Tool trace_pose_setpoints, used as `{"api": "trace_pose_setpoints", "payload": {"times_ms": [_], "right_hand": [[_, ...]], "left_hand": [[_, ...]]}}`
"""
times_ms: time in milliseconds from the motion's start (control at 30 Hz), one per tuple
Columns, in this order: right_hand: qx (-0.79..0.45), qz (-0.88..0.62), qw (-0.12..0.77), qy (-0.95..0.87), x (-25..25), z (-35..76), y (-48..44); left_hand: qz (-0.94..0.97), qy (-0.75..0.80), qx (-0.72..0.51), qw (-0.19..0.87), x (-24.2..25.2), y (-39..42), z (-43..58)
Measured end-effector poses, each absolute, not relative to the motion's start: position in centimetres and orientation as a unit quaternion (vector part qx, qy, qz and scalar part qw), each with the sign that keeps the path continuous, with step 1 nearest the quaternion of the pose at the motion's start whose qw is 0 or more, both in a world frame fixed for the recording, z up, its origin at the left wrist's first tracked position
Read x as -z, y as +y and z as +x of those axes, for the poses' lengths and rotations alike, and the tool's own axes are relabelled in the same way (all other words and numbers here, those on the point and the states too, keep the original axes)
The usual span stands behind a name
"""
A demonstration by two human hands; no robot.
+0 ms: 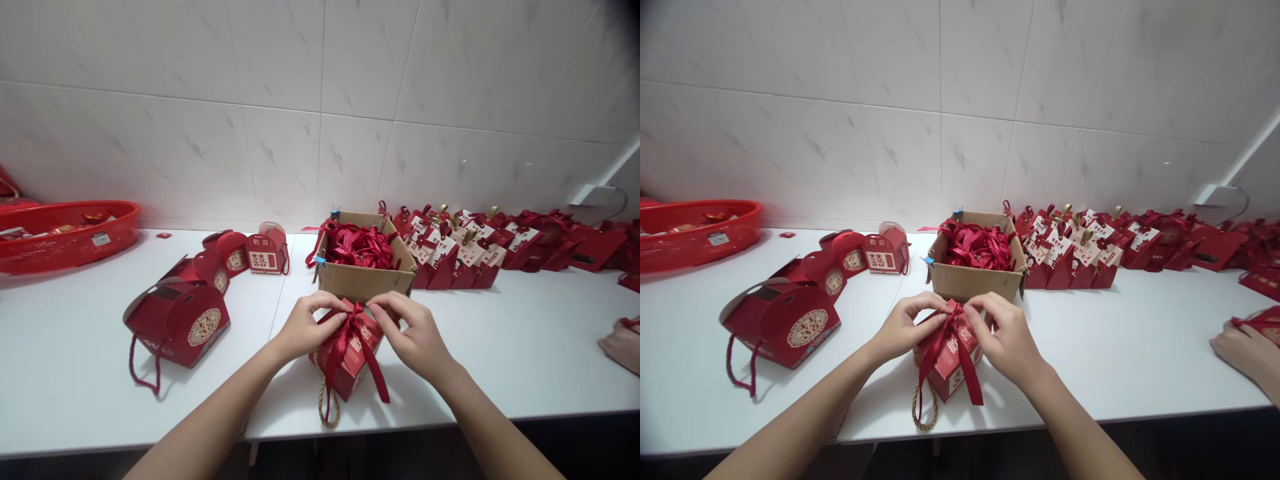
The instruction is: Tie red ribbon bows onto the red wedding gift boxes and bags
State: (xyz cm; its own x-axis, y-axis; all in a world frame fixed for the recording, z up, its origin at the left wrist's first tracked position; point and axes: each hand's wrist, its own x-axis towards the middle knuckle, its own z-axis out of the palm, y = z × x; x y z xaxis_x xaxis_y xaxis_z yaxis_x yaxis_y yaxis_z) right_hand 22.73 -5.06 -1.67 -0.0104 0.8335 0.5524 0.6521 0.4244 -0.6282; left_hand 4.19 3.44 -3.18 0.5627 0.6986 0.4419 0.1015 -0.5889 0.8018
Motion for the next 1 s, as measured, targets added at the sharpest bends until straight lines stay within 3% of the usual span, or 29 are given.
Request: {"api": "trace_pose_setpoints", "payload": {"times_ms": [167,367,700,1000], "right_hand": [[-0.24,-0.536,0.459,-0.667,2.8,22.8,-3.2],[-0.28,-0.523,0.47,-0.653,2.3,22.2,-3.1],[-0.283,-0.514,0.477,-0.655,2.5,22.3,-3.8],[-0.204,-0.472,0.378,-0.77,2.0,23.2,-4.7]], "left_hand": [[0.801,0.252,-0.398,0.37,3.1,3.6,4.1],[0.817,0.24,-0.387,0.352,2.8,3.4,4.0],[0.82,0.247,-0.398,0.329,2.8,3.9,3.1],[0.822,0.263,-0.39,0.32,2.7,4.0,2.7]]}}
